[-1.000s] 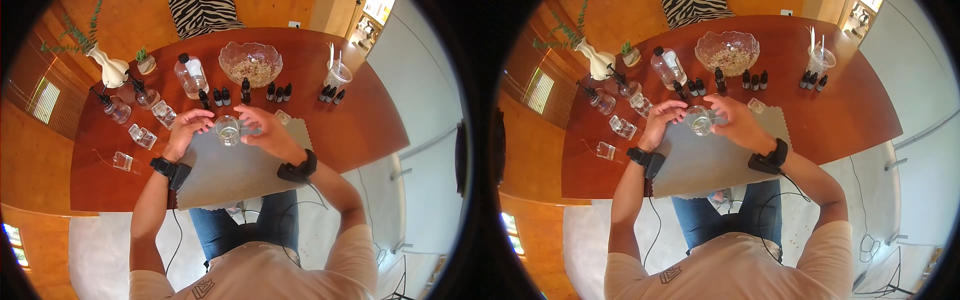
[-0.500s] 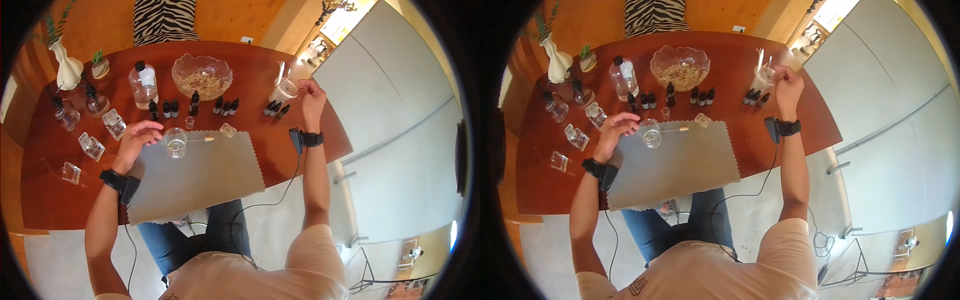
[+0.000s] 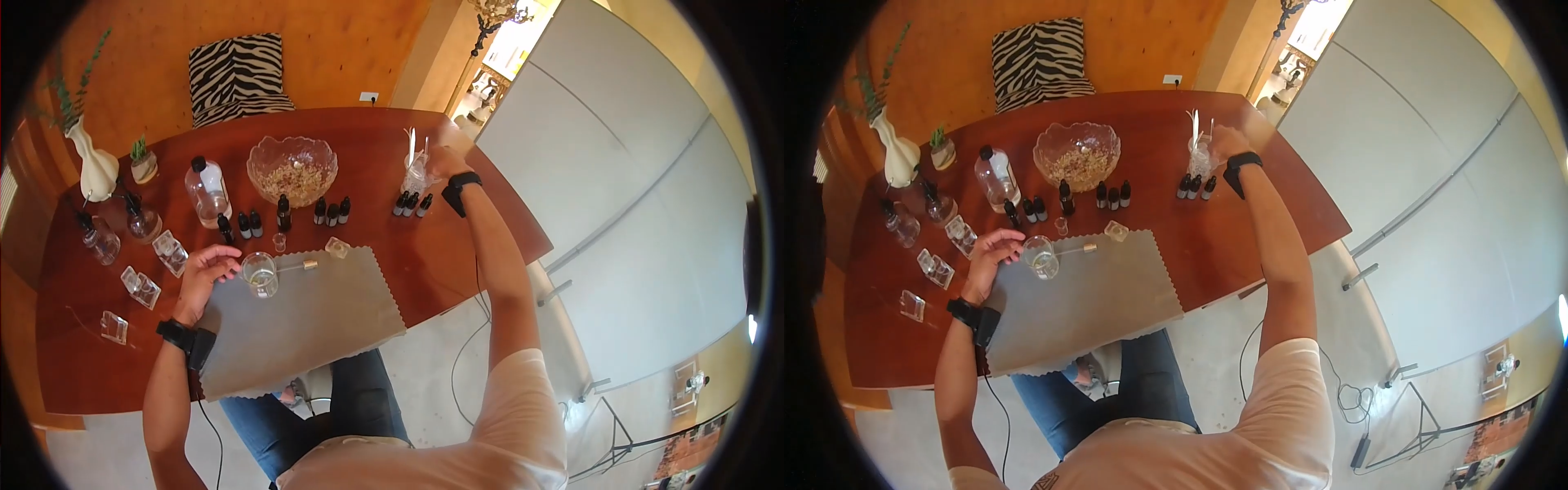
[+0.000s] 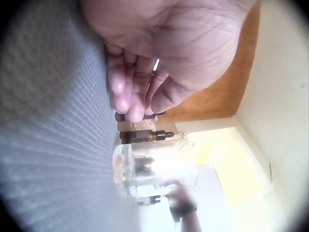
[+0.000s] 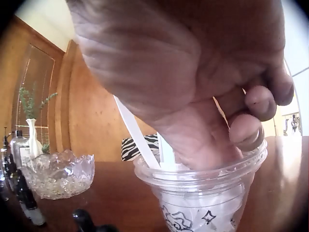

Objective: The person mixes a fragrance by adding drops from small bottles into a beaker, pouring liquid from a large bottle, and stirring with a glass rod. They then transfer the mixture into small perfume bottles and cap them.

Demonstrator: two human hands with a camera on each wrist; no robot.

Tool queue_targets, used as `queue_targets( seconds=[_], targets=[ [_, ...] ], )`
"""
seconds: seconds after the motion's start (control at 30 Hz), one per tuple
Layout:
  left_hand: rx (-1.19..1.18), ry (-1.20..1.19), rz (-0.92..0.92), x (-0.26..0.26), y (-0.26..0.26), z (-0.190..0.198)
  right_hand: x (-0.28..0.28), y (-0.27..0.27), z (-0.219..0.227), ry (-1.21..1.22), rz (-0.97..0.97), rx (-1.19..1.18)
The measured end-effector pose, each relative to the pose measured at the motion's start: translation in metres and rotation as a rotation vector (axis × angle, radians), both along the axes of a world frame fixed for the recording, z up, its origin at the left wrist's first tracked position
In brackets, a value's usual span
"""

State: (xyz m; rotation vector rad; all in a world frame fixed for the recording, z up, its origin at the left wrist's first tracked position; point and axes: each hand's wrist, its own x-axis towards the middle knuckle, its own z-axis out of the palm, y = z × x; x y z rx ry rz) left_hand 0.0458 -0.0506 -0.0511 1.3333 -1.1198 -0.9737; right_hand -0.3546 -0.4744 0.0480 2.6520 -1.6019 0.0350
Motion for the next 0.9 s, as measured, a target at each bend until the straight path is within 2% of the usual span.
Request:
queue_targets(
  seconds=[0.2,0.4,0.5,0.6,0.63,0.7,0.73,0.77,0.8,0.83,0.87,0.9],
  targets=[
    [0.009,0.005,-0.002,0.001,0.000,0.000,0.001,-0.030,-0.022,-0.073,-0.039,-0.041],
    [0.010,0.003,0.000,0.000,0.001,0.001,-0.010,0.005,0.012,-0.300,-0.055,-0.069],
    [0.031,-0.012,0.012,-0.002,0.001,0.004,-0.018,0.024,0.044,-0.427,-0.037,0.292],
    [0.038,-0.023,-0.005,0.002,0.001,0.001,-0.019,0.052,0.068,-0.592,-0.025,0.315],
    [0.024,-0.007,-0.025,0.001,0.002,0.001,-0.022,0.054,0.067,-0.793,0.010,0.410],
    [0.005,0.029,-0.013,-0.003,0.004,0.005,-0.028,0.047,0.059,-1.038,0.241,0.559],
    [0.031,-0.007,-0.027,-0.001,0.002,0.005,-0.027,0.054,0.067,-0.948,0.553,0.652],
    [-0.051,-0.060,-0.053,0.000,0.003,0.005,-0.001,0.119,0.075,-1.188,0.487,0.570],
    [-0.090,0.105,-0.054,-0.003,0.007,0.006,0.024,0.161,0.085,-1.258,0.404,0.465],
    [-0.114,0.196,-0.058,0.000,0.007,0.003,0.040,0.190,0.102,-1.053,0.479,0.441],
    [-0.160,0.018,-0.081,0.010,0.007,0.006,0.048,0.205,0.105,-1.036,0.503,0.453],
    [-0.220,0.104,-0.089,0.014,0.007,0.006,0.061,0.213,0.111,-0.977,0.566,0.506]
  ],
)
